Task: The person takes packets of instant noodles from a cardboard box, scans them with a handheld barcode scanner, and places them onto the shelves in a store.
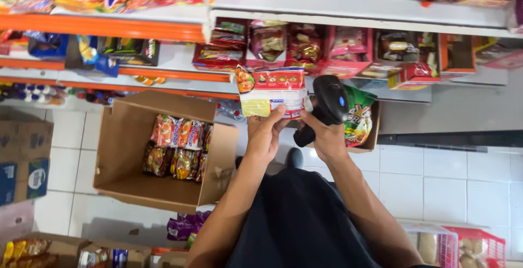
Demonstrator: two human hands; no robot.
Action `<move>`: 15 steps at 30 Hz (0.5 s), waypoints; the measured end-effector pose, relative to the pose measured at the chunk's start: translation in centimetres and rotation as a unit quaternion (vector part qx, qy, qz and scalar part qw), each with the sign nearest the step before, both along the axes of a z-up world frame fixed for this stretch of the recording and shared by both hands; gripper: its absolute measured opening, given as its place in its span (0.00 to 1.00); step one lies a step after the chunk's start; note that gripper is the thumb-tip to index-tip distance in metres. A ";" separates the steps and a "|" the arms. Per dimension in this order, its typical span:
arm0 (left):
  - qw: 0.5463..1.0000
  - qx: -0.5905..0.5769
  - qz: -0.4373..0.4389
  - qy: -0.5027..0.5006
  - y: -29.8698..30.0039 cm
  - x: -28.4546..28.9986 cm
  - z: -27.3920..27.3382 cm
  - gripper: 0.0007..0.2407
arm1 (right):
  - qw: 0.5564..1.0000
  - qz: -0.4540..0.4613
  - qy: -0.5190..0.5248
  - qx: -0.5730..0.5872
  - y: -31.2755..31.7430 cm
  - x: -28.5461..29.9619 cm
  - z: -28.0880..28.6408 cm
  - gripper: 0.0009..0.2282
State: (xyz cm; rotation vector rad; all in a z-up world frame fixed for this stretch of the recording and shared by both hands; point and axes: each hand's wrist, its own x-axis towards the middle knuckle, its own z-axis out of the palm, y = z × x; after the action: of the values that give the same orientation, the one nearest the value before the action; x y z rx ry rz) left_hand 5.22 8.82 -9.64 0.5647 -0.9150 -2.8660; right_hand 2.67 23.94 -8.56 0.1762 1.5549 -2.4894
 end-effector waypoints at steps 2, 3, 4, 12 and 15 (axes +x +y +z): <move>1.000 -0.004 -0.016 -0.002 1.5 -0.6 0.6 0.17 | 0.999 -0.016 0.022 0.017 1.6 -0.4 0.2 0.13; 1.000 -0.006 -0.025 -0.005 2.2 -0.9 0.8 0.17 | 0.998 -0.026 0.044 0.036 2.2 -0.5 0.2 0.12; 1.000 -0.008 -0.028 -0.004 2.8 -1.3 0.9 0.17 | 0.998 -0.029 0.045 0.034 2.7 -0.6 0.2 0.12; 1.000 -0.012 0.021 -0.009 4.1 -4.7 0.3 0.16 | 0.981 0.032 0.029 0.188 7.2 0.8 0.2 0.06; 0.999 -0.033 0.019 -0.024 4.4 -5.2 0.5 0.15 | 0.979 0.116 0.059 0.155 7.9 1.3 -0.6 0.06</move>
State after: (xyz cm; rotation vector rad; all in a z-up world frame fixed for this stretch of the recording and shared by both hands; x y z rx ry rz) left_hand -0.01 13.22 -9.17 0.6393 -0.9907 -2.7883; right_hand 3.94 31.85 -9.15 -0.1056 1.8855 -2.1059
